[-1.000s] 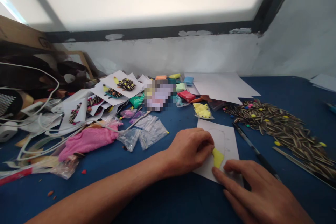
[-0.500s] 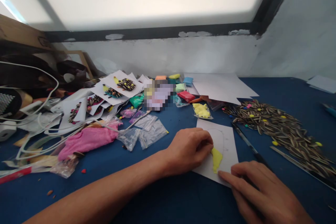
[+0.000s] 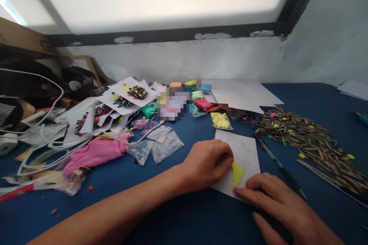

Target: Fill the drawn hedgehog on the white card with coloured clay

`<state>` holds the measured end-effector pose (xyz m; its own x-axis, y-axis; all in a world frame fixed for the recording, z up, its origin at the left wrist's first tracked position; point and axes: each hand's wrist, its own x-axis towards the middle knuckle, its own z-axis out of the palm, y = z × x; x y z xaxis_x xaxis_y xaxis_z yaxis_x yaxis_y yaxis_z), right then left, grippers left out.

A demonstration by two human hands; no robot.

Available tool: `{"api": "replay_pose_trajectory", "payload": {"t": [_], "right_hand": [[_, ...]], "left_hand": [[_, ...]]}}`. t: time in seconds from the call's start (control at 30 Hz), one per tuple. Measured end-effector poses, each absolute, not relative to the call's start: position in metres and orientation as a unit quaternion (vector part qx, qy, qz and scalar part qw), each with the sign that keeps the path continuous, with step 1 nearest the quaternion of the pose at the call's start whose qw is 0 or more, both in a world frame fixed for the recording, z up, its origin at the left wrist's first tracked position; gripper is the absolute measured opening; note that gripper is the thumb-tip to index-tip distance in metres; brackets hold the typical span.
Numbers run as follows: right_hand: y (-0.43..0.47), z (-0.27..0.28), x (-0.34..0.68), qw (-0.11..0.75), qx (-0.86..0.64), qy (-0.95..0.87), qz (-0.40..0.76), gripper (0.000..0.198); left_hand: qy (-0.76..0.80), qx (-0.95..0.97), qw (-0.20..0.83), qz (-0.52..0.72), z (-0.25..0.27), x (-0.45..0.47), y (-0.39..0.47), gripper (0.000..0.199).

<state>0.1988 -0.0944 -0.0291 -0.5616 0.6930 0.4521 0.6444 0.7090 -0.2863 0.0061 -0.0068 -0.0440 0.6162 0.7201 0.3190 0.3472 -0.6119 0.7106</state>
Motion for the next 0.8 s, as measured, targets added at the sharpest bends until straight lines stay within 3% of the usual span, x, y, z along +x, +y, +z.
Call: {"api": "replay_pose_trajectory", "payload": {"t": [0.2,0.57,0.8], "right_hand": [[-0.096,-0.036,0.204,0.285,-0.381,-0.875,0.086,0.032],[-0.095,-0.031,0.208,0.338,-0.496,-0.789,0.131,0.008],[-0.089,-0.017,0.209,0.365,-0.555,-0.737,0.123,0.026]], "left_hand": [[0.312,0.845,0.306,0.309,-0.045,0.007,-0.008,0.009],[0.316,0.828,0.344,0.309,-0.04,0.005,-0.006,0.008],[0.333,0.779,0.433,0.308,-0.03,0.002,-0.004,0.01]]}}
